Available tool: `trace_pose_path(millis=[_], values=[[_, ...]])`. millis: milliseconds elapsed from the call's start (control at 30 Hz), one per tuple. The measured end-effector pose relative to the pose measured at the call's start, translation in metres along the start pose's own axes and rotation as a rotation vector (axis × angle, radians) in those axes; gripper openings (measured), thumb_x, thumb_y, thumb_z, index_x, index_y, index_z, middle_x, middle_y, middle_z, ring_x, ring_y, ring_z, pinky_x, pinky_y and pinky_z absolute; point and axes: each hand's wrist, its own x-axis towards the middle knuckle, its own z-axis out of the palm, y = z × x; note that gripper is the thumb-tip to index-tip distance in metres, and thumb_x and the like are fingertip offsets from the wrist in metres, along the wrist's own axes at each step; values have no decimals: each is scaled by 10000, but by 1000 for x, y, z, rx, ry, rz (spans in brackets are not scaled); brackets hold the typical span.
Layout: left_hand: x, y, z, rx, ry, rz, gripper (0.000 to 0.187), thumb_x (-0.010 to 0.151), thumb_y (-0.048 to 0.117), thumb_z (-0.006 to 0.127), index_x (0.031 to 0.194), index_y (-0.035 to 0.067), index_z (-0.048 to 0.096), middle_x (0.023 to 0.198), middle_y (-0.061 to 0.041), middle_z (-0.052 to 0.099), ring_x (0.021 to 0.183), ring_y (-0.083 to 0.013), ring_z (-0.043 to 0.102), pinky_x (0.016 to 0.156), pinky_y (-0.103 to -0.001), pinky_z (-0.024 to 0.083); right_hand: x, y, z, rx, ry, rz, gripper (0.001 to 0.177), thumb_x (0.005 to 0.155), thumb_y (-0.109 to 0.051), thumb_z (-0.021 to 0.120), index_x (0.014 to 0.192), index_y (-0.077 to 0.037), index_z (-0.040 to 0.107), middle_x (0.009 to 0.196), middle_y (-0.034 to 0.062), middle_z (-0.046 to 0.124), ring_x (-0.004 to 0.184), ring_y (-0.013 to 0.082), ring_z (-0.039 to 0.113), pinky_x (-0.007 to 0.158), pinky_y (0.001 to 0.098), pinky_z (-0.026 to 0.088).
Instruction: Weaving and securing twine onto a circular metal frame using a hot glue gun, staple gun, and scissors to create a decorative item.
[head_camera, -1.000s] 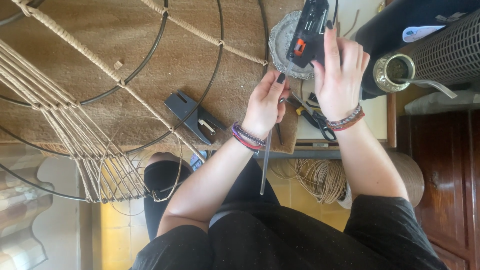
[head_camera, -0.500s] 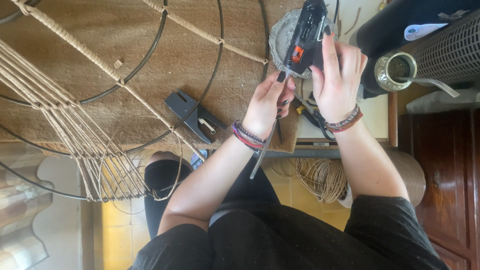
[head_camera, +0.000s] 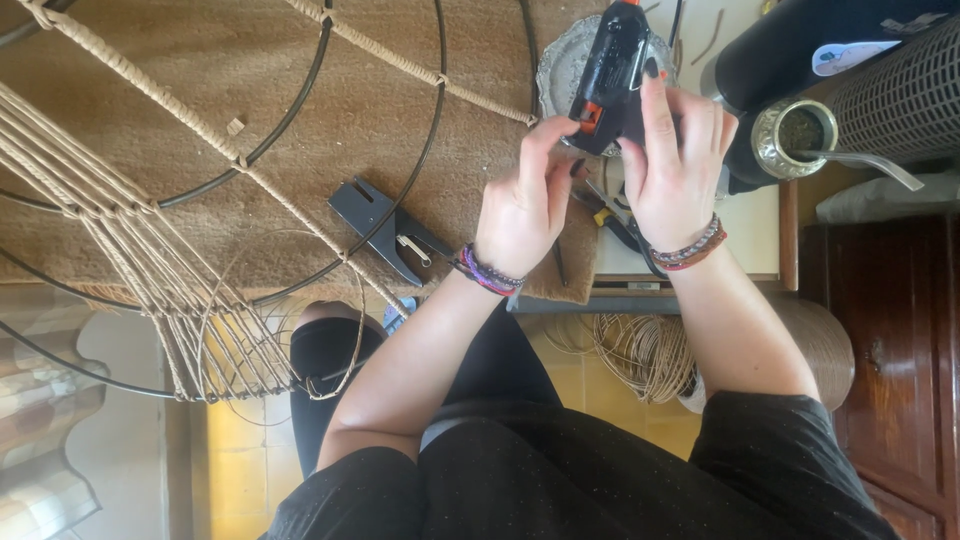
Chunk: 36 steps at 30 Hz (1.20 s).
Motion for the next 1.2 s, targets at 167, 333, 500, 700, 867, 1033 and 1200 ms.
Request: trace_pose_path(millis=[167, 333, 500, 700, 867, 1033, 1200], values=[[3, 1, -5, 119, -57, 34, 420, 1025, -3, 529, 1394, 167, 418, 1234, 62, 705, 542, -149, 658, 456, -321, 485, 1, -4, -2, 36, 18, 35, 455, 1180, -323, 465, 1479, 20, 446, 1157, 202, 619, 970, 330, 585, 905, 483, 455], [1, 13, -4, 296, 14, 19, 395, 1081, 66, 518, 1429, 235, 440, 906, 74, 727, 536, -171, 621, 463, -356, 475, 0, -10, -5, 37, 45, 71, 479, 1140, -310, 607, 1414, 57, 465, 1111, 212, 657, 920, 337, 627, 879, 480, 485], [-5, 6, 9, 444, 164, 66, 442, 1097, 68, 565, 1490, 245, 468, 1035, 47, 773, 699, -196, 692, 575, -343, 555, -1, -16, -2, 62, 106, 80, 486, 1061, -184, 800, 1347, 54, 488, 1096, 187, 677, 917, 330, 663, 785, 450, 499], [3, 9, 4, 403, 131, 26, 516, 1051, 8, 555, 1472, 293, 469, 974, 63, 754, 684, -197, 678, 587, -343, 566, 1, -16, 0, 105, 170, 76, 457, 1073, -191, 759, 1346, 36, 472, 1101, 214, 641, 871, 359, 625, 789, 469, 507], [13, 19, -7, 259, -1, -115, 496, 1007, 43, 487, 1389, 359, 467, 935, 77, 739, 610, -213, 634, 545, -360, 510, 4, -12, -1, 128, 179, 39, 392, 1087, -206, 717, 1283, 49, 491, 1097, 216, 650, 854, 366, 628, 785, 479, 500], [22, 16, -1, 169, -45, -188, 440, 1028, 90, 464, 1361, 376, 436, 833, 89, 718, 598, -209, 686, 557, -366, 533, 4, -2, 4, 157, 125, 67, 353, 1094, -208, 703, 1269, 36, 518, 1150, 198, 671, 922, 350, 664, 832, 459, 513], [33, 11, 6, -110, -1, -312, 460, 990, 80, 484, 1360, 315, 347, 888, 106, 811, 659, -246, 797, 706, -371, 605, 2, 12, 9, 191, 46, 105, 327, 1115, -250, 652, 1244, 23, 527, 1185, 188, 677, 927, 344, 642, 854, 459, 471]])
